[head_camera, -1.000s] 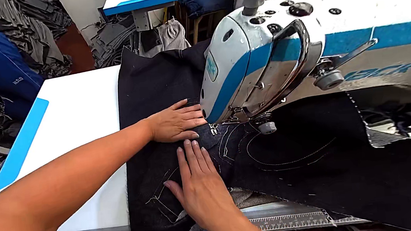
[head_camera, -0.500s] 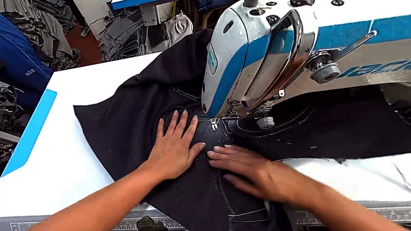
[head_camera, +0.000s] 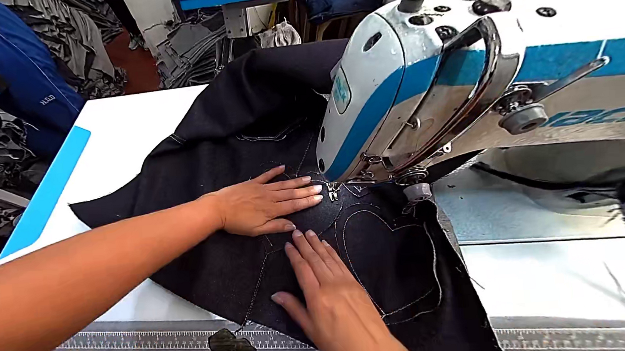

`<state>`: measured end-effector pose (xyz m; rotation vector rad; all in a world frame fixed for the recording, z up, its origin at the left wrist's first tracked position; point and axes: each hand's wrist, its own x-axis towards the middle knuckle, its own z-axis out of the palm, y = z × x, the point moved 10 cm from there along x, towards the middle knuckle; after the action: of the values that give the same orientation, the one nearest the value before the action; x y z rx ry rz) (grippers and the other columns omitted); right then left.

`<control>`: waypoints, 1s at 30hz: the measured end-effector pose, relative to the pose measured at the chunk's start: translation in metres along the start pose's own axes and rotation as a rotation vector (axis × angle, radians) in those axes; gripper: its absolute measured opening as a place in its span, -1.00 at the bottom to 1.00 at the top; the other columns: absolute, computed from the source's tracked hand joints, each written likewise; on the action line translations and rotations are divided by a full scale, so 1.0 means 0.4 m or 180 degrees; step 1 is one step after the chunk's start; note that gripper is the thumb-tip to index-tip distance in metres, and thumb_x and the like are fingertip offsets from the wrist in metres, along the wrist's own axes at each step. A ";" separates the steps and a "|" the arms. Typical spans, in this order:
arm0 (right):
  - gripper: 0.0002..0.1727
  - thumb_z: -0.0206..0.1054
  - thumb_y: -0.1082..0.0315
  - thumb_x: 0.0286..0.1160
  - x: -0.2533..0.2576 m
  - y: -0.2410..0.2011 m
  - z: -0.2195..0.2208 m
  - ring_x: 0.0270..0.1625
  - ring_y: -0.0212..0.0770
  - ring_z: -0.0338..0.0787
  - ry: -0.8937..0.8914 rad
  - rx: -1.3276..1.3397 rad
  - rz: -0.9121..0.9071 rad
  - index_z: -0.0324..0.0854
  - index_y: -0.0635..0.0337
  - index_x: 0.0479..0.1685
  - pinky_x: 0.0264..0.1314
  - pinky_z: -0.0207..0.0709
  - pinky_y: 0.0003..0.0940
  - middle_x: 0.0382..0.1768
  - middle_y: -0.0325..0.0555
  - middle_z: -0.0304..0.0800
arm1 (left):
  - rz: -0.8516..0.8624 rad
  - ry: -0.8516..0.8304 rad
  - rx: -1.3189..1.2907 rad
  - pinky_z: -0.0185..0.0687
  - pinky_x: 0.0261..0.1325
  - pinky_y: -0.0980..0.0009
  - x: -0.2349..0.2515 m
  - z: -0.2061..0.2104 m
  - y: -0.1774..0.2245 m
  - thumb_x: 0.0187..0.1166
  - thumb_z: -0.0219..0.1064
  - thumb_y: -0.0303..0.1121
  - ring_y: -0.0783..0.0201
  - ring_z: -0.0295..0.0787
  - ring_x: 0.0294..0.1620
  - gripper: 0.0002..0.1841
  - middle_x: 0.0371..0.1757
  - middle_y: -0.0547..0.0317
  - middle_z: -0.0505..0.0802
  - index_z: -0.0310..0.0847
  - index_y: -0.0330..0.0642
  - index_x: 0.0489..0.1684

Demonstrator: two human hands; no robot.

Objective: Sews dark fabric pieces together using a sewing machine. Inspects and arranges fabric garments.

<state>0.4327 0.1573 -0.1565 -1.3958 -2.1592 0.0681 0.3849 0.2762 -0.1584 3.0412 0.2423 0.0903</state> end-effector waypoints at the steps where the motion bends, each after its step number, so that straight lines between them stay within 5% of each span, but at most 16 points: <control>1: -0.23 0.05 -0.23 0.69 -0.009 -0.002 0.010 0.63 0.10 0.58 0.0104 -0.0145 -0.0063 0.66 0.32 0.42 0.67 0.43 0.03 0.52 0.10 0.66 | -0.0016 -0.0013 -0.0128 -0.30 0.88 -0.22 -0.004 0.010 -0.005 0.85 -0.30 0.08 0.12 -0.04 0.93 -0.32 0.88 0.19 0.28 0.16 -0.06 0.86; 9: -0.46 0.04 -0.07 0.79 -0.026 0.115 -0.060 0.55 -0.15 0.69 0.0044 0.0145 -0.0246 0.79 0.11 0.27 0.64 0.51 -0.09 0.40 -0.18 0.80 | -0.1459 0.0418 -0.0097 -0.29 0.83 -0.32 -0.017 0.020 0.050 0.84 -0.20 0.08 0.07 -0.02 0.92 -0.33 0.88 0.14 0.27 0.18 -0.09 0.85; 15: -0.37 0.05 -0.16 0.74 -0.034 0.166 -0.087 0.55 -0.07 0.69 -0.0009 0.0061 -0.0145 0.77 0.17 0.31 0.62 0.52 -0.08 0.42 -0.10 0.78 | -0.2714 0.0443 -0.0243 -0.48 0.78 -0.43 0.001 0.029 0.080 0.86 -0.23 0.13 -0.06 -0.22 0.95 -0.26 0.92 0.01 0.12 0.01 -0.18 0.90; 30: -0.47 0.09 -0.03 0.77 -0.048 0.195 -0.092 0.58 -0.05 0.66 0.0068 0.0044 -0.0220 0.76 0.16 0.31 0.67 0.47 -0.07 0.41 -0.12 0.79 | -0.3128 0.0320 -0.0102 -0.50 0.77 -0.44 0.014 0.031 0.101 0.85 -0.25 0.14 -0.13 -0.30 0.96 -0.24 0.93 -0.10 0.04 -0.05 -0.22 0.90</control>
<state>0.5205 0.1673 -0.1597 -1.3073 -2.1832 0.0418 0.3973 0.2363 -0.1667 2.5258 1.6327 0.1633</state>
